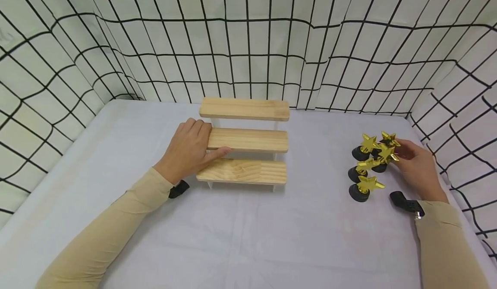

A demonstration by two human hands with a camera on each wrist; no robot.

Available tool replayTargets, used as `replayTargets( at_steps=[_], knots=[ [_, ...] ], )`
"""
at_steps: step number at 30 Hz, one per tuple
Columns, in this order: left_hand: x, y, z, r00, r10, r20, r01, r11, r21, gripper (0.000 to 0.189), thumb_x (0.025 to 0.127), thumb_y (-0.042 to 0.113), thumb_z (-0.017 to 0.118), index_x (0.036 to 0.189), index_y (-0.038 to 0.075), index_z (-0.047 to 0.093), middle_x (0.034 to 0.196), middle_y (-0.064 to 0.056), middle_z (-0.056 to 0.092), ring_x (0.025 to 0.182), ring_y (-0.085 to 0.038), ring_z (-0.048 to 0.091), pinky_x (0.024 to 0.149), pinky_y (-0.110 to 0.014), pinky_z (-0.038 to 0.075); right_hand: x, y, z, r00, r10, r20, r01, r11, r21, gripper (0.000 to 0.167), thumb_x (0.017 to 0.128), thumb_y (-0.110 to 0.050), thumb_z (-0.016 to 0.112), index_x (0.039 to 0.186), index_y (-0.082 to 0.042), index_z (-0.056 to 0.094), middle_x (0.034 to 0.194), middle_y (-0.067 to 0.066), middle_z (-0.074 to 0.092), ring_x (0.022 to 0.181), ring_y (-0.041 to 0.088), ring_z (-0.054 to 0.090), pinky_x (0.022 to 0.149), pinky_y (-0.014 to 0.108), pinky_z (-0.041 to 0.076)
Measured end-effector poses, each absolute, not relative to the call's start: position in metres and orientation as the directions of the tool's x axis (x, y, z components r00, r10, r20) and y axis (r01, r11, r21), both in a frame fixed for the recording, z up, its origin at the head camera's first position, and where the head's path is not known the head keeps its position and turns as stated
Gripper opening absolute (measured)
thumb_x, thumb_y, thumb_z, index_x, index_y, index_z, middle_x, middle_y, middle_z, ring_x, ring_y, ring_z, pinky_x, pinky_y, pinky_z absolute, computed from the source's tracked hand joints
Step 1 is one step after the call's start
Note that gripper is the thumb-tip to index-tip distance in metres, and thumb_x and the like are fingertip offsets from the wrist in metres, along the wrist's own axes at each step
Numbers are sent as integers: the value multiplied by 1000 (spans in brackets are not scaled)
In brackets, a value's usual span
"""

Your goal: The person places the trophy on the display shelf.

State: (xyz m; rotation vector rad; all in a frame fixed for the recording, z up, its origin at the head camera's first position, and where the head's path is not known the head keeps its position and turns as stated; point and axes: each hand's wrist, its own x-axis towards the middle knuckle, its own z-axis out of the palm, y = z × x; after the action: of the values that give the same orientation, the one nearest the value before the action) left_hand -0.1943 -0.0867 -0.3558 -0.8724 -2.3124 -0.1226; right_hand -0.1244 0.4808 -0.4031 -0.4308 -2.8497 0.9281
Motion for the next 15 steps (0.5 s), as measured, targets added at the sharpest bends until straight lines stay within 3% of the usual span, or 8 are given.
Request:
replayTargets(
  at_steps=[6, 8, 15],
  knots=[
    [-196, -88, -356, -552, 568, 611, 624, 767, -149, 80, 94, 78, 44, 81, 0, 56, 74, -13, 55, 69, -30, 49, 62, -37, 37, -127, 477, -403, -942, 332, 50, 245, 782, -572, 53, 104, -26, 54, 149, 1, 50, 138, 30, 57, 87, -21, 33, 69, 9, 35],
    [-196, -88, -356, -548, 569, 613, 625, 766, -153, 78, 93, 78, 48, 81, 1, 55, 73, -12, 55, 68, -30, 48, 61, -36, 37, -129, 475, -403, -938, 340, 65, 246, 787, -566, 51, 103, -24, 54, 147, 2, 52, 135, 30, 58, 86, -21, 32, 71, 12, 34],
    [-197, -88, -359, -535, 558, 635, 634, 762, -135, 88, 96, 82, 27, 80, 0, 54, 72, -13, 52, 68, -30, 46, 61, -36, 36, -131, 470, -402, -933, 351, 82, 252, 796, -550, 48, 103, -18, 54, 144, 5, 53, 132, 34, 61, 84, -22, 31, 76, 17, 31]
  ],
)
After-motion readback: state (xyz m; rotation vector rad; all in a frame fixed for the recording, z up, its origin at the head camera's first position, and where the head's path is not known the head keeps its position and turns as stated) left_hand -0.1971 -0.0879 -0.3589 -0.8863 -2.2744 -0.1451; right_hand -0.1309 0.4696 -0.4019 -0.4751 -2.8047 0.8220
